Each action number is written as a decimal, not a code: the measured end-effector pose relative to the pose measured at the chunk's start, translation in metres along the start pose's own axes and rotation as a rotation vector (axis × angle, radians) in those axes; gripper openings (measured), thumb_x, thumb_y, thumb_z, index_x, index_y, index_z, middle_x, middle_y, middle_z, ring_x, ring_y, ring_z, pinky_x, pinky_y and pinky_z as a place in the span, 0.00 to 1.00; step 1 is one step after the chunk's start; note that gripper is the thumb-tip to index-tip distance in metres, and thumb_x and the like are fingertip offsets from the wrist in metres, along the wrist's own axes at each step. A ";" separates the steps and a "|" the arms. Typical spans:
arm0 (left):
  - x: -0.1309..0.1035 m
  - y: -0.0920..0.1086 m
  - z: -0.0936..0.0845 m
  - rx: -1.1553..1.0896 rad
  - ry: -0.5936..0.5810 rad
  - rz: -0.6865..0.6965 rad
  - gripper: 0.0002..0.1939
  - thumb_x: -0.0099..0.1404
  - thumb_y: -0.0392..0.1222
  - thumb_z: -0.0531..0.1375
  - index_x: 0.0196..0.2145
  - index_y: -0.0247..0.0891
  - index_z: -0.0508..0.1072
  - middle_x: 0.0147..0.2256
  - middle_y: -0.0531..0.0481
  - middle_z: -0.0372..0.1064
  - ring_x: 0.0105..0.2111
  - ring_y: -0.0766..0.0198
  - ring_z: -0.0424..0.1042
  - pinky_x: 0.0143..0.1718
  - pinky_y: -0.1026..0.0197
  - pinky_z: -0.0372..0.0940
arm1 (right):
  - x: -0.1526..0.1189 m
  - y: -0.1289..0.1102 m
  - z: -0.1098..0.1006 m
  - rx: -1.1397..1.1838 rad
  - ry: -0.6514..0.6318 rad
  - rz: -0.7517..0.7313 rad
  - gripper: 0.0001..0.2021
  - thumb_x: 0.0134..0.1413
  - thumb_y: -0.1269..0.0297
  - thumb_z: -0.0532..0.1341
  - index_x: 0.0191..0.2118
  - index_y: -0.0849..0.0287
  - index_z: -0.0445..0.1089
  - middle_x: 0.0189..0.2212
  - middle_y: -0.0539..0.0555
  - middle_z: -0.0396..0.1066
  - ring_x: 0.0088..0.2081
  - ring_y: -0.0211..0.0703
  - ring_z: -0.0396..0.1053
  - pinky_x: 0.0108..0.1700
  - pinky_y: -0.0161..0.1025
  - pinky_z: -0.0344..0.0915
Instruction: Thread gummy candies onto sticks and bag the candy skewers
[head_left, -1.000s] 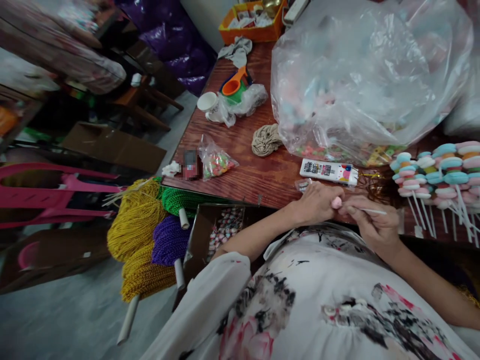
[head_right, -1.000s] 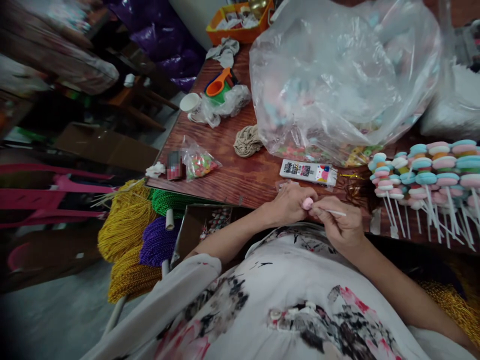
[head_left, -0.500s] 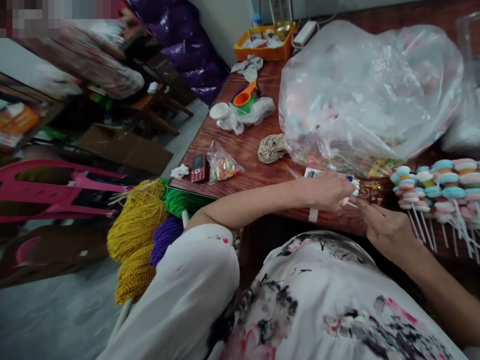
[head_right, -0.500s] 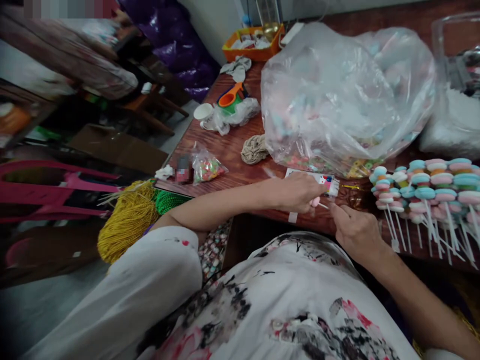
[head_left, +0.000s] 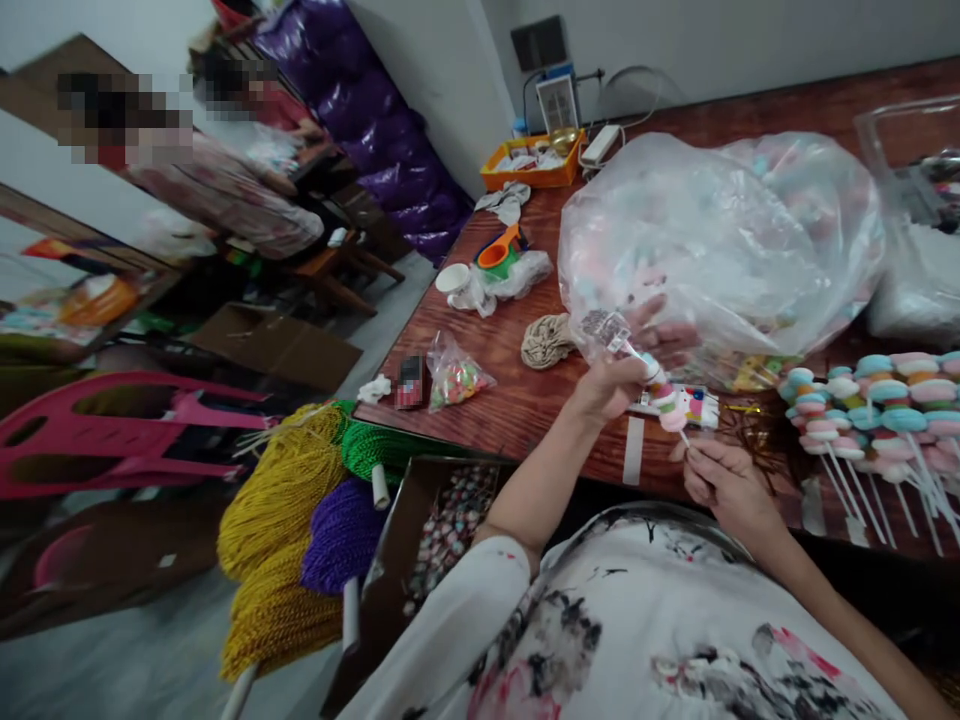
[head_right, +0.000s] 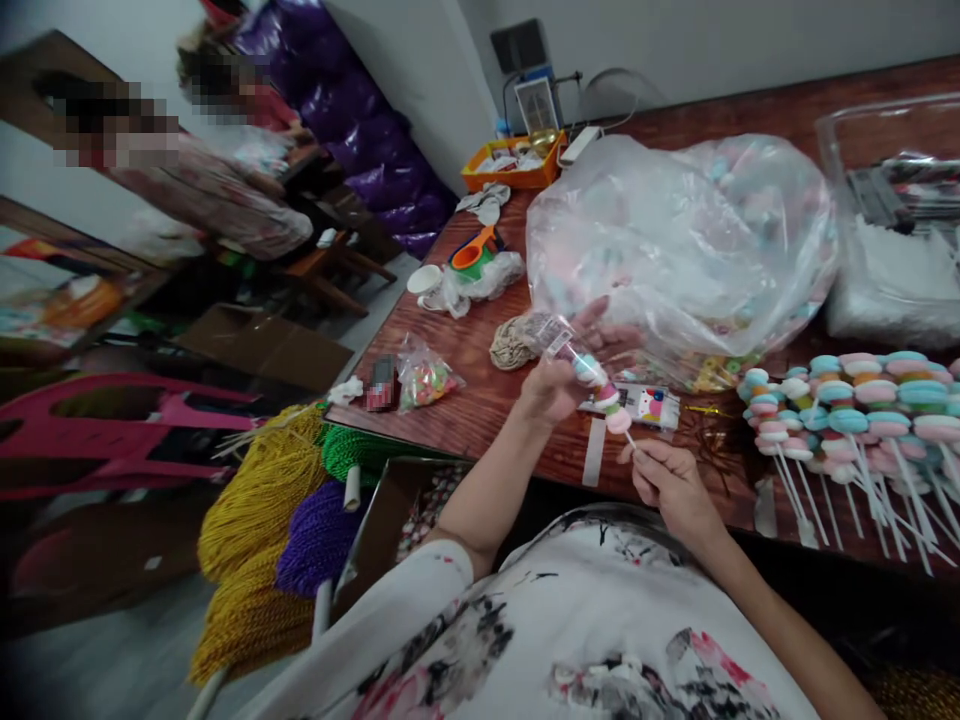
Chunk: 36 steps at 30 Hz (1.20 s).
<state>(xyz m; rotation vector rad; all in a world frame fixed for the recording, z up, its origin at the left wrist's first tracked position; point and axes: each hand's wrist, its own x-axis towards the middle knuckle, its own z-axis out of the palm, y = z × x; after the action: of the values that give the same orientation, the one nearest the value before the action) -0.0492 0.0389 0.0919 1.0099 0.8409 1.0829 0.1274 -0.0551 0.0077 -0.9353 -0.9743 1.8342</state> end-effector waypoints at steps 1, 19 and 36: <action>0.004 0.001 0.005 -0.050 -0.024 -0.011 0.37 0.49 0.66 0.67 0.52 0.44 0.67 0.29 0.53 0.71 0.33 0.59 0.76 0.42 0.53 0.70 | -0.002 0.001 0.001 -0.059 -0.004 -0.016 0.13 0.57 0.54 0.62 0.35 0.61 0.73 0.14 0.42 0.52 0.16 0.29 0.47 0.19 0.30 0.43; -0.006 -0.023 0.017 -0.216 0.278 0.116 0.33 0.47 0.72 0.64 0.25 0.40 0.57 0.19 0.58 0.59 0.23 0.66 0.70 0.29 0.59 0.69 | 0.000 -0.001 -0.014 -1.132 0.252 -0.514 0.11 0.60 0.67 0.55 0.41 0.60 0.75 0.23 0.53 0.73 0.24 0.40 0.69 0.28 0.37 0.62; -0.014 -0.034 0.000 -0.126 0.110 -0.056 0.37 0.44 0.77 0.62 0.25 0.40 0.56 0.19 0.58 0.59 0.23 0.63 0.71 0.31 0.57 0.68 | 0.003 0.007 -0.004 -1.214 0.324 -0.827 0.15 0.55 0.70 0.57 0.46 0.59 0.76 0.30 0.57 0.76 0.30 0.44 0.73 0.35 0.39 0.70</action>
<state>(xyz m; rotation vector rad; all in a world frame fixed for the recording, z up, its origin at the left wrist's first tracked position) -0.0432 0.0204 0.0605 0.8228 0.8737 1.1368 0.1281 -0.0541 -0.0008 -1.1587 -1.9083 0.2683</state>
